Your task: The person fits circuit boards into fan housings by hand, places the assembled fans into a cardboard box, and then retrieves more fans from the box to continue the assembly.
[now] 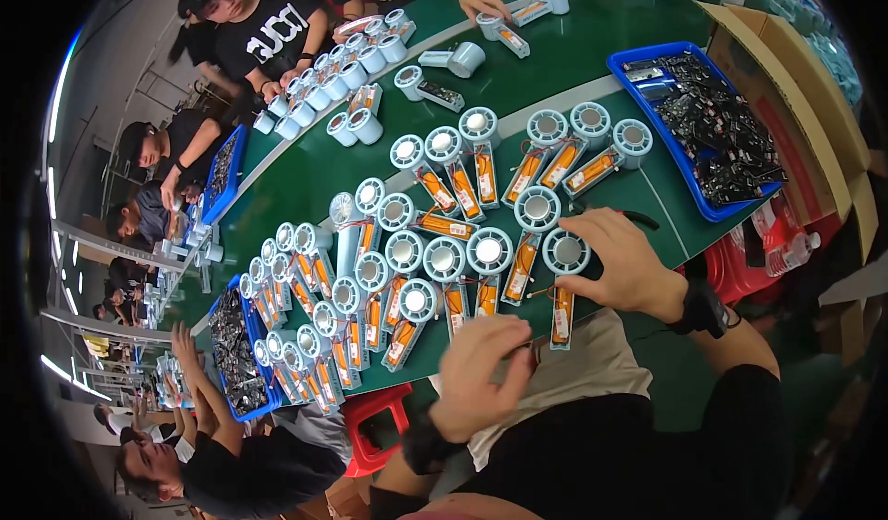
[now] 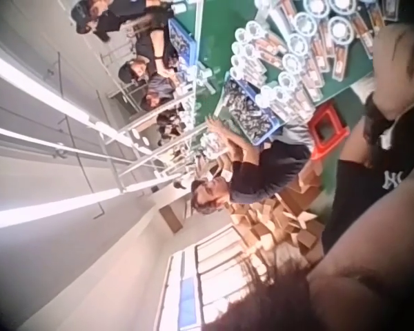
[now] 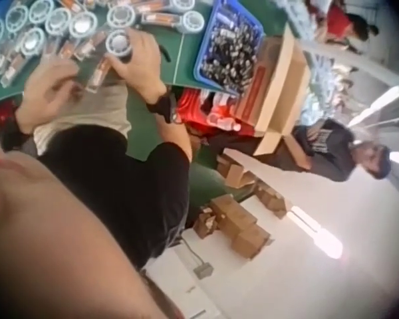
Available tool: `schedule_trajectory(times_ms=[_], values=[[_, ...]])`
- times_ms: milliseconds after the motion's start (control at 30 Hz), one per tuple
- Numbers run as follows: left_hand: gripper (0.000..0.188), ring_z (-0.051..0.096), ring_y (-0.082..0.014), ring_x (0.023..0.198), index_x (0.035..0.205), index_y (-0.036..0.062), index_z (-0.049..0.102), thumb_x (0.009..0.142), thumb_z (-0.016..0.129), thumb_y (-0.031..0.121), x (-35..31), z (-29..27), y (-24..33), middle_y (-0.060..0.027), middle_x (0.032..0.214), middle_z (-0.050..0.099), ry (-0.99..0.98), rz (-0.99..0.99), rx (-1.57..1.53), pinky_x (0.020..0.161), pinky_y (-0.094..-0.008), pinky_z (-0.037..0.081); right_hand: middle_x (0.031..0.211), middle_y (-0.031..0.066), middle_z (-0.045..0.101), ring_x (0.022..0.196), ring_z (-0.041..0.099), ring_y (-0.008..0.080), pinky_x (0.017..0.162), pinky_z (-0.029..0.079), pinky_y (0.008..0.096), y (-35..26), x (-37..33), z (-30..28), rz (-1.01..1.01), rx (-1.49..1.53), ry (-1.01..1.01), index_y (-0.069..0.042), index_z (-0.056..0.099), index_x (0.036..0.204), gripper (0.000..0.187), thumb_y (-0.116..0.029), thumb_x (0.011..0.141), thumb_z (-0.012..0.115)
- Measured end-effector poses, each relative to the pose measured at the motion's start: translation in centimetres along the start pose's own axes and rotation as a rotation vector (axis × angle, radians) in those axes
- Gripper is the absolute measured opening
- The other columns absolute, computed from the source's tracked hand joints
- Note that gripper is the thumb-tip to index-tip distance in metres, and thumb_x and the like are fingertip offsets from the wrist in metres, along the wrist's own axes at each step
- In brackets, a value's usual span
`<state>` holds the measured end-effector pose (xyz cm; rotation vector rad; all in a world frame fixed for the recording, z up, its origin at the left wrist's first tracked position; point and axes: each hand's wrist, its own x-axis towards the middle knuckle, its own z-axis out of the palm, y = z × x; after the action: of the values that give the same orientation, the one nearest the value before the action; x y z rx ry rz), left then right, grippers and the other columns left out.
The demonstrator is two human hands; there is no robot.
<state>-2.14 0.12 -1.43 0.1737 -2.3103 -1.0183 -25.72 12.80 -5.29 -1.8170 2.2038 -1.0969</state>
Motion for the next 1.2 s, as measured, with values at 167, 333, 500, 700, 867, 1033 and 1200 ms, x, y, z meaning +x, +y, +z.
schedule_trajectory(times_ms=[167,333,500,700,867,1033,1200], values=[[0.020,0.069,-0.0348,0.088,0.103,0.0004,0.069,0.084,0.071,0.001,9.2,-6.7,-3.8,-0.0165,0.097,0.071,0.114,0.018,0.220,0.077,-0.0384,0.054,0.132,0.0198,0.061,0.122,0.058,0.0412,0.104,0.047,0.0465,0.4,-2.2,1.9,0.119,0.000,0.182,-0.001,0.058,0.136,0.074,-0.027,0.074,0.089],[0.031,0.070,-0.0360,0.097,0.113,0.0016,0.071,0.088,0.071,0.021,19.9,-12.0,-16.2,-0.0193,0.109,0.072,0.039,-0.366,0.376,0.085,-0.0439,0.056,0.133,0.0195,0.061,0.124,0.057,0.0404,0.106,0.045,0.0460,0.6,-1.5,2.0,0.135,0.045,0.161,-0.001,0.057,0.138,0.076,-0.026,0.074,0.089],[0.050,0.069,-0.0373,0.109,0.119,0.0007,0.072,0.086,0.070,0.038,25.6,-14.9,-25.7,-0.0246,0.118,0.071,-0.069,-0.279,1.017,0.095,-0.0463,0.054,0.132,0.0197,0.061,0.121,0.058,0.0407,0.105,0.046,0.0464,0.6,-1.6,2.0,0.129,0.002,0.168,-0.001,0.057,0.137,0.076,-0.025,0.073,0.089],[0.066,0.068,-0.0382,0.112,0.120,0.0004,0.072,0.078,0.072,0.052,29.3,-16.4,-34.2,-0.0265,0.120,0.070,-0.151,-0.561,1.152,0.096,-0.0452,0.054,0.128,0.0224,0.062,0.114,0.060,0.0413,0.100,0.047,0.0472,0.1,-1.3,2.3,0.130,-0.035,0.209,0.001,0.058,0.134,0.075,-0.024,0.071,0.089],[0.066,0.070,-0.0391,0.108,0.116,-0.0002,0.074,0.074,0.076,0.051,31.0,-17.8,-38.7,-0.0267,0.120,0.071,-0.371,-0.775,1.022,0.092,-0.0455,0.055,0.125,0.0229,0.062,0.111,0.060,0.0408,0.099,0.048,0.0476,0.4,-1.0,2.0,0.145,-0.028,0.172,0.001,0.058,0.132,0.075,-0.026,0.069,0.089],[0.052,0.072,-0.0424,0.094,0.105,-0.0005,0.075,0.083,0.071,0.046,31.1,-17.9,-43.8,-0.0233,0.105,0.075,-0.632,-0.546,1.206,0.083,-0.0493,0.056,0.124,0.0209,0.062,0.109,0.061,0.0391,0.096,0.049,0.0471,0.3,-0.9,1.8,0.139,-0.038,0.182,0.000,0.059,0.131,0.074,-0.028,0.069,0.090],[0.078,0.072,-0.0431,0.098,0.153,0.0042,0.040,0.094,0.062,0.051,26.8,-24.4,-47.0,-0.0290,0.136,0.062,-0.582,-0.049,1.506,0.082,-0.0535,0.059,0.124,0.0177,0.062,0.109,0.061,0.0364,0.094,0.048,0.0459,-0.4,-0.1,2.3,0.089,-0.018,0.225,-0.002,0.060,0.131,0.073,-0.030,0.071,0.090]])
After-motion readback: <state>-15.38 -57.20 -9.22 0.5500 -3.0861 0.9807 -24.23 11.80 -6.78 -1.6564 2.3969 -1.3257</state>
